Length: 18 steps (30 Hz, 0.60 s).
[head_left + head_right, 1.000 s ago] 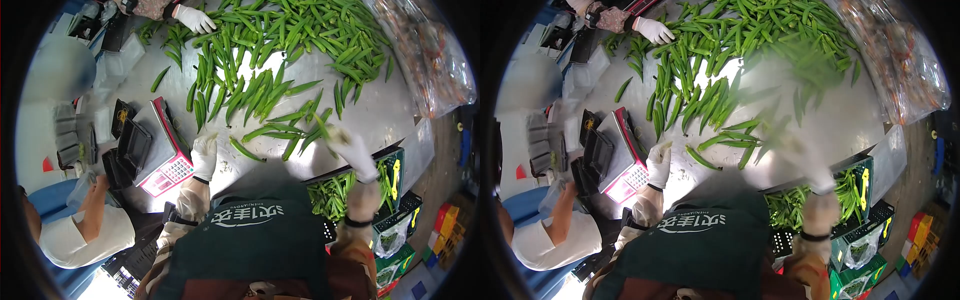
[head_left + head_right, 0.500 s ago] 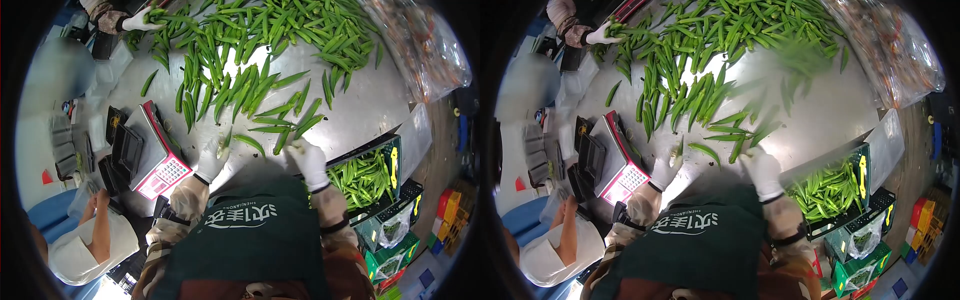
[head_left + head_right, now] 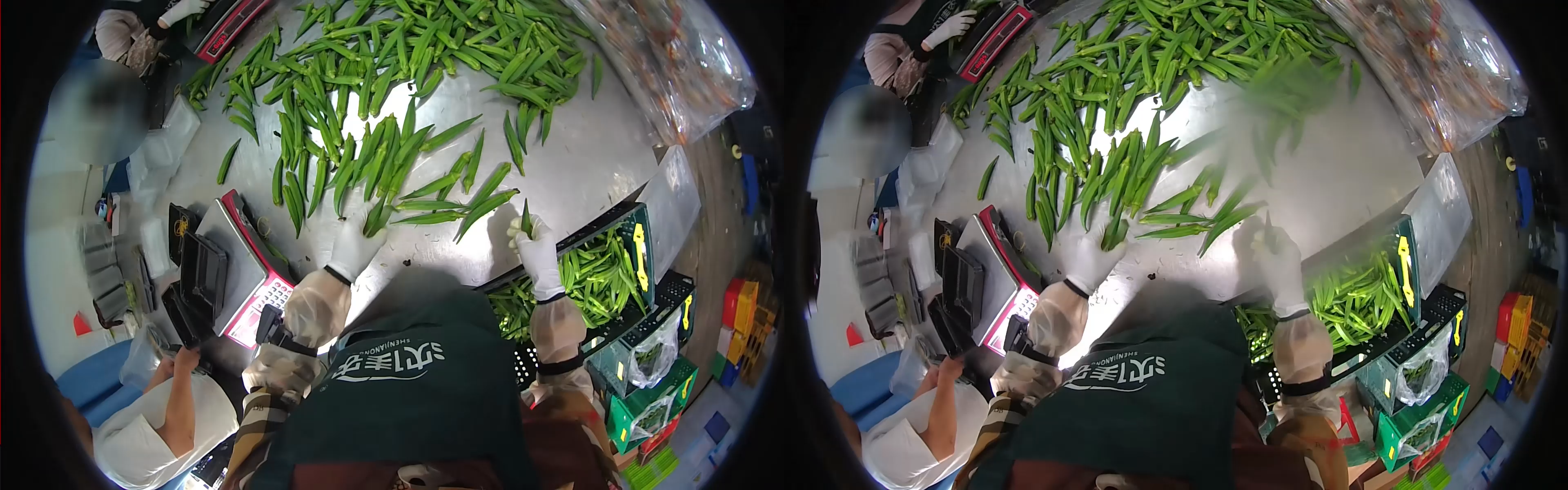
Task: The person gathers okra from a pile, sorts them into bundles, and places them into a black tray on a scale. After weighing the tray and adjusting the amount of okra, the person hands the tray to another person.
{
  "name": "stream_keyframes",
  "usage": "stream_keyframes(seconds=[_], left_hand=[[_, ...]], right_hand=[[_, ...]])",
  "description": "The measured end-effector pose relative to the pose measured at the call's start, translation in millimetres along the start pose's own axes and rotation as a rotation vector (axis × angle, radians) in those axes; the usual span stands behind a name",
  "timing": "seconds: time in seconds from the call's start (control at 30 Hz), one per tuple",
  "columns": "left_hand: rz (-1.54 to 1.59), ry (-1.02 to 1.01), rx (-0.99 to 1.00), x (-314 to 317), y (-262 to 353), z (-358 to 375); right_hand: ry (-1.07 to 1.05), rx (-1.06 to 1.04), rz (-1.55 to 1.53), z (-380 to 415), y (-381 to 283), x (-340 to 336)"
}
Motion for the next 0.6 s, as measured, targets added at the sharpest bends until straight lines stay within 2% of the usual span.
stream_keyframes(seconds=[0.03, 0.1, 0.13, 0.17, 0.23, 0.33, 0.43, 0.47, 0.5, 0.53, 0.6], left_hand=[[-0.146, 0.005, -0.015, -1, 20, -9], [-0.286, -0.001, 0.076, 15, 37, -30], [-0.448, -0.022, 0.119, 28, 54, -38], [-0.513, -0.082, 0.131, 47, 55, -44], [-0.646, -0.206, 0.160, 79, 51, -54], [-0.755, -0.283, 0.073, 93, 40, -56], [-1.026, -0.345, 0.292, 116, 39, -45], [-1.091, -0.222, 0.356, 117, 47, -41], [-1.071, -0.250, 0.320, 120, 40, -38], [-1.050, -0.275, 0.282, 120, 40, -38], [-0.914, -0.328, 0.205, 109, 46, -36]], right_hand=[[0.081, -0.060, 0.114, -5, -9, -4], [0.243, -0.179, 0.339, -14, -25, 3], [0.250, -0.088, 0.395, -27, -13, 11], [0.298, -0.173, 0.519, -27, -31, 23], [0.298, -0.001, 0.721, -31, -37, 43], [0.239, 0.023, 0.684, -43, -25, 47], [0.178, -0.019, 0.625, -54, -21, 36], [0.156, -0.031, 0.604, -57, -25, 31], [0.134, -0.042, 0.583, -60, -27, 27], [0.213, -0.062, 0.504, -64, -28, 17], [0.277, -0.094, 0.545, -72, -40, 11]])
Point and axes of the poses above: each hand's wrist, its own z-axis away from the middle knuckle, its own x-axis out of the palm, y = z × x, the point moved 10 cm from there along -z, towards the middle knuckle, and after that the axes turned 4 degrees about -y, right-handed, at the moved point
